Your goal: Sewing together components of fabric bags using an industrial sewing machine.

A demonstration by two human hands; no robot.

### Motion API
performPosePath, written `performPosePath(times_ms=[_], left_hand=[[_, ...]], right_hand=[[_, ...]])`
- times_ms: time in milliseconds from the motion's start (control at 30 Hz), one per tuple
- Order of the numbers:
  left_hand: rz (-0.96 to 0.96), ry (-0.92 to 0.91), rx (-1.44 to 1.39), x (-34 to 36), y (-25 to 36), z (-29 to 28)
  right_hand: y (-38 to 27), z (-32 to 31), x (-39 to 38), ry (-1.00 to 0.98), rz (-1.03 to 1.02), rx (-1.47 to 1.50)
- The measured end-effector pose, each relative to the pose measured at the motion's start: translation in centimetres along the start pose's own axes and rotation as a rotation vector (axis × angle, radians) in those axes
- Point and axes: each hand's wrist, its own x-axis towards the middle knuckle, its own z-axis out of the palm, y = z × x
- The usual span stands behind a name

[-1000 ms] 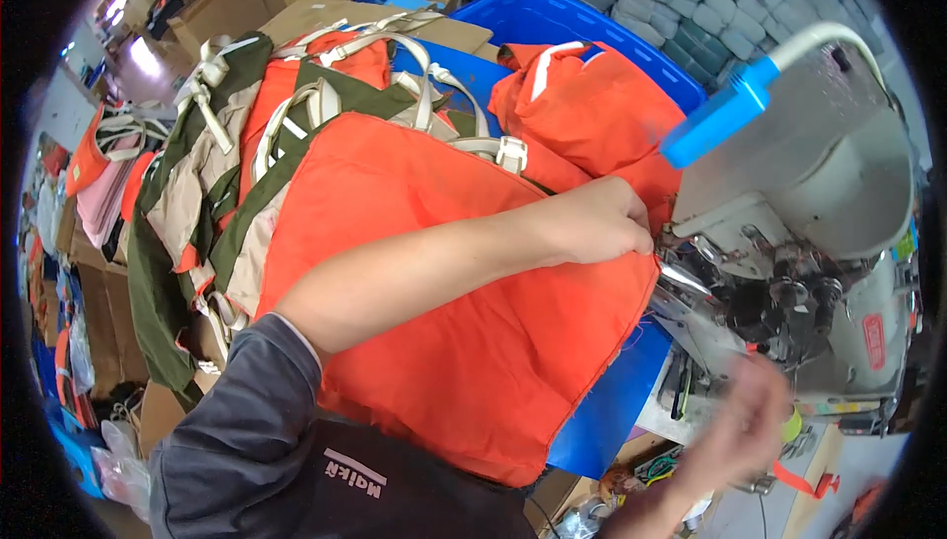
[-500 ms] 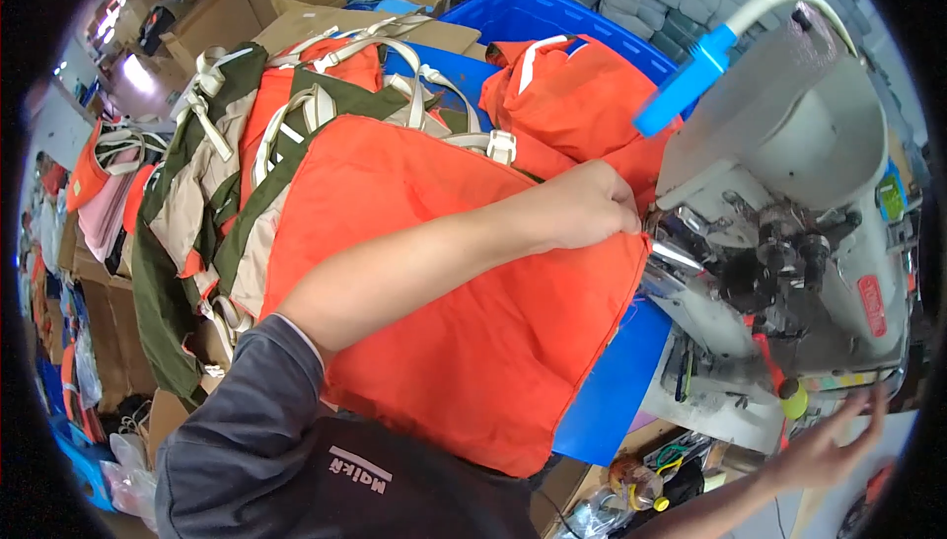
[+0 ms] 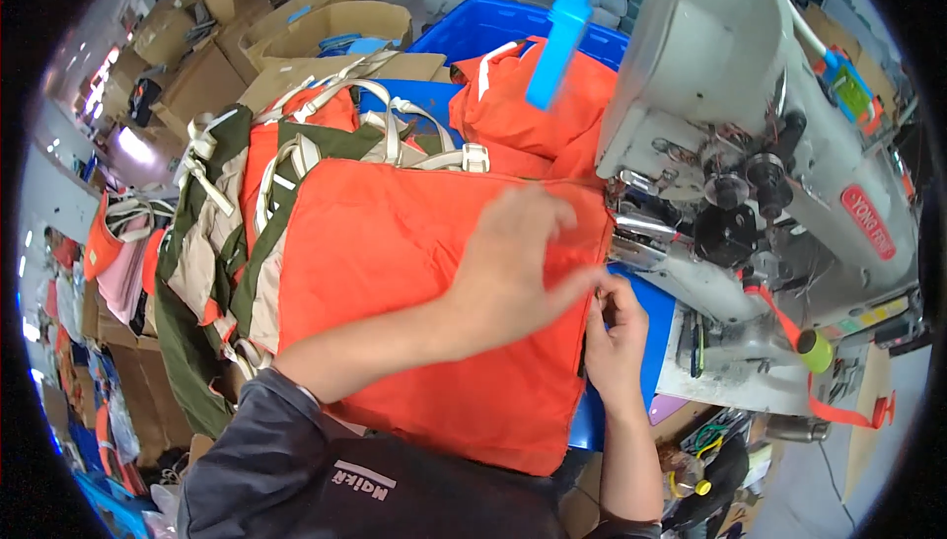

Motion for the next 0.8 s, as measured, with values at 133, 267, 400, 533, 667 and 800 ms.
performPosePath(times_ms=[133,267,400,533,667,800], left_hand=[[-0.416,-0.435,-0.301,-1.1,2.8,-0.1],[-0.527,-0.453,-0.461,-1.4,2.6,-0.7],[-0.521,-0.438,-0.407,-1.8,3.0,-1.3],[-0.540,-0.323,-0.439,-2.3,3.0,-1.0],[-0.576,-0.375,-0.492,-1.9,2.8,-1.5],[-0.824,-0.428,-0.653,-1.7,2.6,-1.9]], right_hand=[[-1.3,1.8,-1.8,0.027,0.079,0.194],[-2.2,2.1,-2.6,0.053,0.140,0.239],[-1.9,2.2,-2.3,0.115,0.010,0.112],[-2.9,1.4,-1.8,0.073,-0.026,0.038],[-3.5,1.7,-1.1,0.148,-0.002,0.069],[-2.6,2.4,-1.2,0.161,-0.056,0.071]])
